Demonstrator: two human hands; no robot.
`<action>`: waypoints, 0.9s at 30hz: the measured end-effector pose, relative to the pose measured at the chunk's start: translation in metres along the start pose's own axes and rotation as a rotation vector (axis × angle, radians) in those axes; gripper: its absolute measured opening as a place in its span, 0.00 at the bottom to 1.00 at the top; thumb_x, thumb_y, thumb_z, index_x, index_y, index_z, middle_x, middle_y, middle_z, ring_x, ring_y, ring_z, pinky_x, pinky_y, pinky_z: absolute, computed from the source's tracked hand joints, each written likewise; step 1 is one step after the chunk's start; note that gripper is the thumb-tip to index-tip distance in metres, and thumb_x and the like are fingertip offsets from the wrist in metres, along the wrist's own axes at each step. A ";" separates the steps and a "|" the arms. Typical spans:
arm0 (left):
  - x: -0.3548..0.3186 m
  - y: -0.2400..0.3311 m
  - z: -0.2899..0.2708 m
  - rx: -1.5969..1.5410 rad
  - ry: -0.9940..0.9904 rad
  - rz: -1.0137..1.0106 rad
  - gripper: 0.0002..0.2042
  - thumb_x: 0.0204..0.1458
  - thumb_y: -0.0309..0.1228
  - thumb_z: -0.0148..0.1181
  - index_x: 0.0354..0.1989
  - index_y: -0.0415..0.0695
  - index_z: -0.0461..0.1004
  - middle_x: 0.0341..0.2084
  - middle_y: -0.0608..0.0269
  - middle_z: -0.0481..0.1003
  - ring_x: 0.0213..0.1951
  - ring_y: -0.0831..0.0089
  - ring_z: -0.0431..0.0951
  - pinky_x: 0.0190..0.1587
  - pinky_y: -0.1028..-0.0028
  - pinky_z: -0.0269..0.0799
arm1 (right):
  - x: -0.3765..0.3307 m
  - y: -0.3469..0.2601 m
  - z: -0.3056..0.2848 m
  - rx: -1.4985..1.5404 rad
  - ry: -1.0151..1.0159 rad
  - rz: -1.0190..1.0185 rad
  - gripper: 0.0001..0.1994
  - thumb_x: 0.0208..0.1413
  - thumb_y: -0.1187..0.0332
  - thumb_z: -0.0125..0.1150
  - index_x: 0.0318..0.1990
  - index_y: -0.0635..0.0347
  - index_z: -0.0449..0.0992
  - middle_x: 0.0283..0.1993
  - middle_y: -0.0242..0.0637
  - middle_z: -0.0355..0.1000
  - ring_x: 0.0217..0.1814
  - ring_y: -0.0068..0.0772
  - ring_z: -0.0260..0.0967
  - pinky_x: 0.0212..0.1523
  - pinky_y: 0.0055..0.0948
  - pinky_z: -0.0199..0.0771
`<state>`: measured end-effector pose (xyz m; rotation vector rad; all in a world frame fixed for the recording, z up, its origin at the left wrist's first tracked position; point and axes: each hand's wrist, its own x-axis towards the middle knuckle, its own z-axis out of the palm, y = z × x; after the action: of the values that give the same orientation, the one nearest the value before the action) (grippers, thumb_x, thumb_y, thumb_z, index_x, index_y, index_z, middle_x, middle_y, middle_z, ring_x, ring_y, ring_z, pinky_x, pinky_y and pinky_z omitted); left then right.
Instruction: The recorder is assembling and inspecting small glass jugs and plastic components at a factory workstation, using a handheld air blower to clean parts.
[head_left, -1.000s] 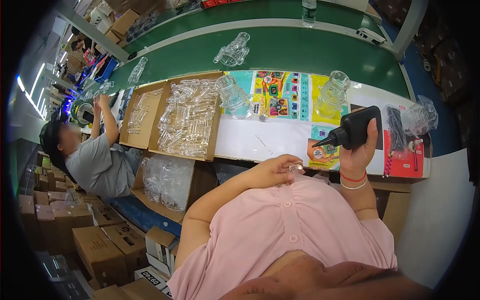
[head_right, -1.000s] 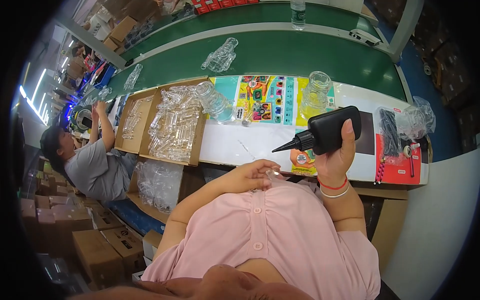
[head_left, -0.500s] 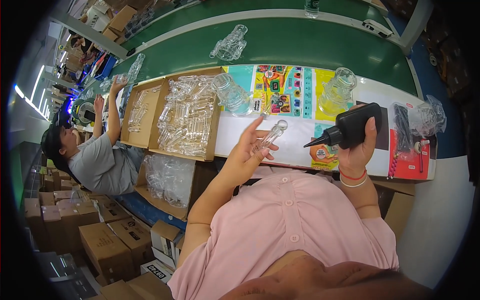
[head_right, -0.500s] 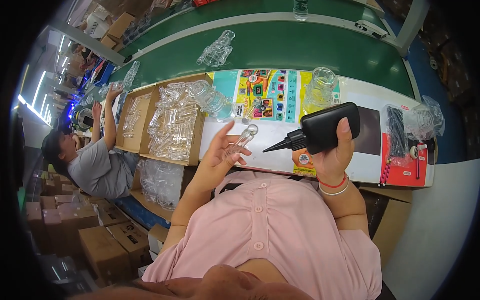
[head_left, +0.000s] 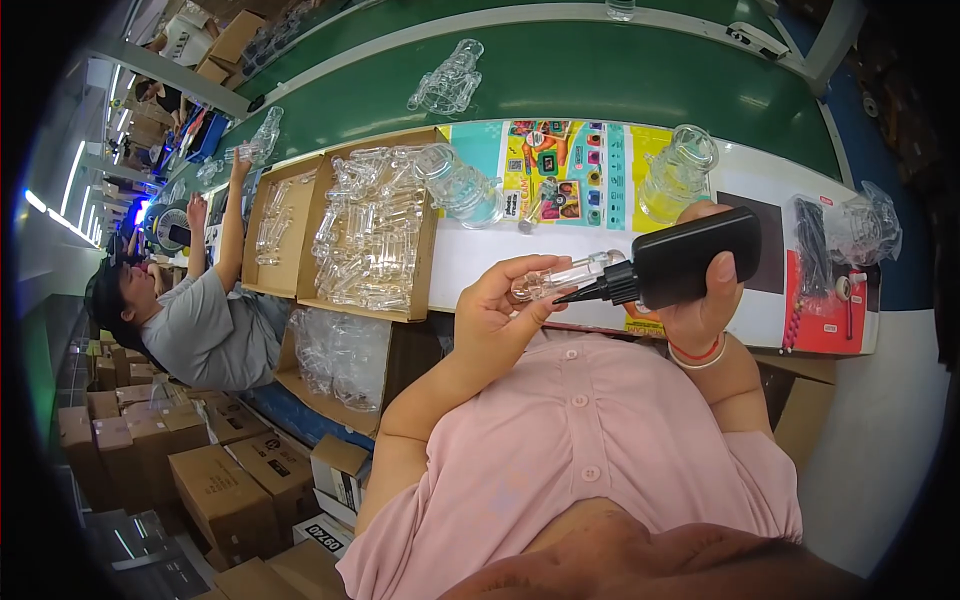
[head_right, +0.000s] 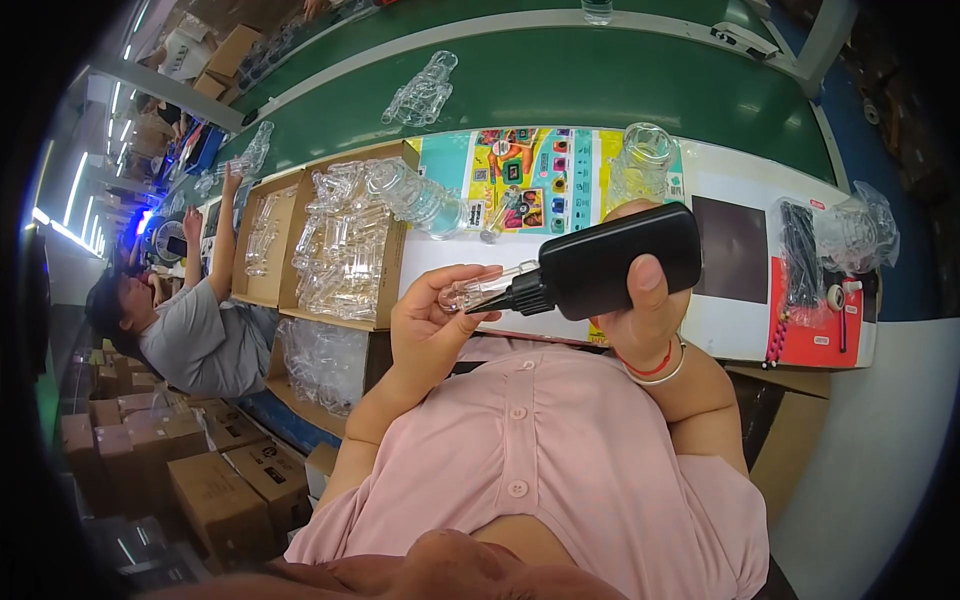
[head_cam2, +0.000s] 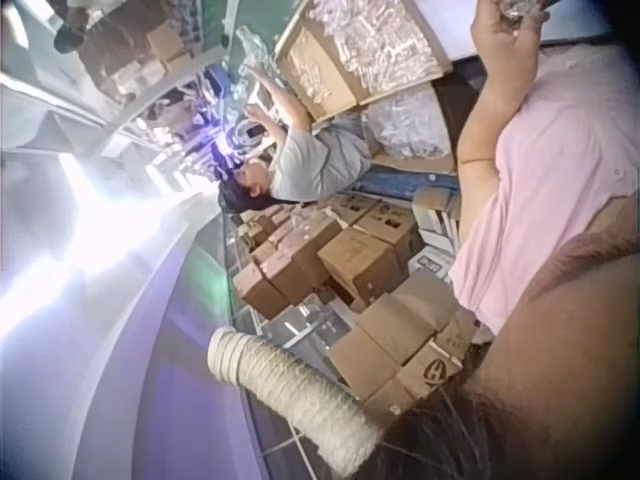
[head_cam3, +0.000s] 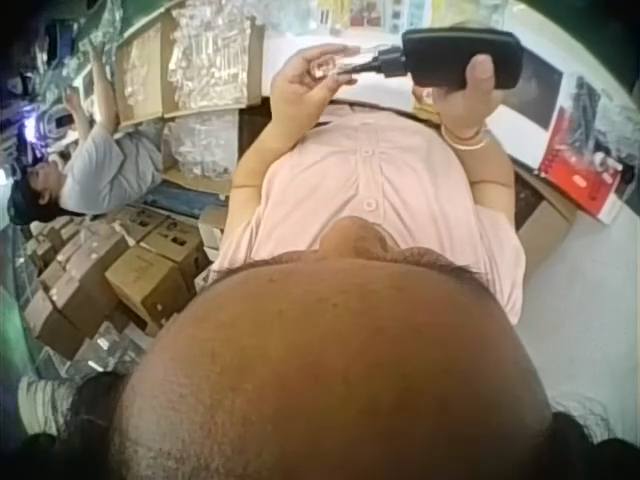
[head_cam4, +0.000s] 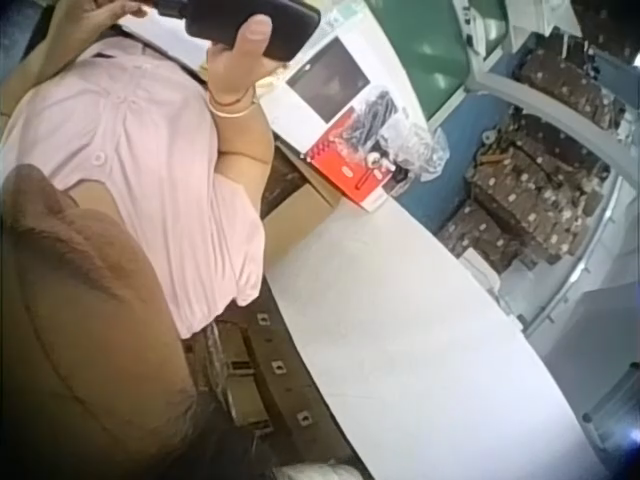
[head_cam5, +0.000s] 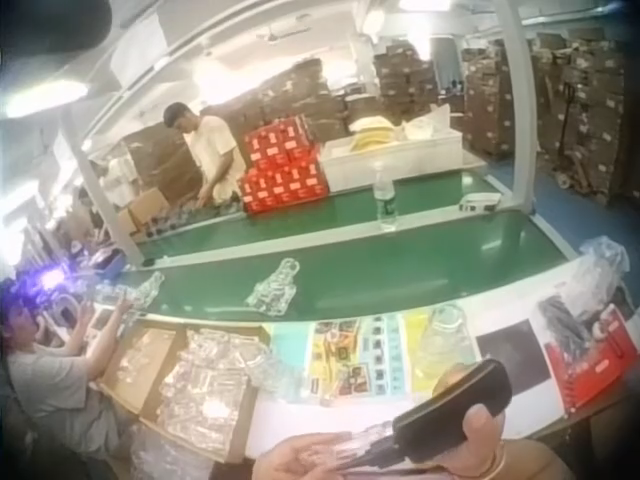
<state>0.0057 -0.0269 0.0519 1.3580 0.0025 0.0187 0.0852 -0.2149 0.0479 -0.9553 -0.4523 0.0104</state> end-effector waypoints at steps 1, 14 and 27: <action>-0.001 -0.004 -0.001 0.036 -0.013 0.074 0.14 0.47 0.13 0.50 0.43 0.33 0.60 0.47 0.46 0.66 0.45 0.67 0.72 0.47 0.73 0.71 | 0.000 0.001 0.002 0.001 0.001 0.001 0.22 0.51 0.52 0.51 0.41 0.64 0.60 0.32 0.37 0.60 0.32 0.22 0.63 0.31 0.19 0.68; -0.008 -0.008 0.003 0.147 -0.033 0.289 0.16 0.43 0.12 0.54 0.39 0.38 0.57 0.47 0.35 0.64 0.52 0.57 0.66 0.54 0.66 0.63 | -0.020 -0.009 -0.014 -0.411 -0.285 -0.399 0.24 0.44 0.61 0.63 0.46 0.62 0.62 0.34 0.41 0.66 0.35 0.31 0.65 0.36 0.25 0.67; -0.008 -0.010 0.005 0.216 -0.086 0.434 0.17 0.43 0.11 0.54 0.40 0.35 0.58 0.47 0.35 0.64 0.47 0.59 0.70 0.45 0.68 0.74 | -0.016 -0.013 -0.004 -0.379 -0.112 -0.357 0.21 0.49 0.57 0.58 0.42 0.63 0.62 0.33 0.41 0.65 0.31 0.27 0.64 0.33 0.23 0.65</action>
<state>-0.0022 -0.0336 0.0430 1.5521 -0.3720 0.3334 0.0697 -0.2291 0.0500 -1.2370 -0.7410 -0.3572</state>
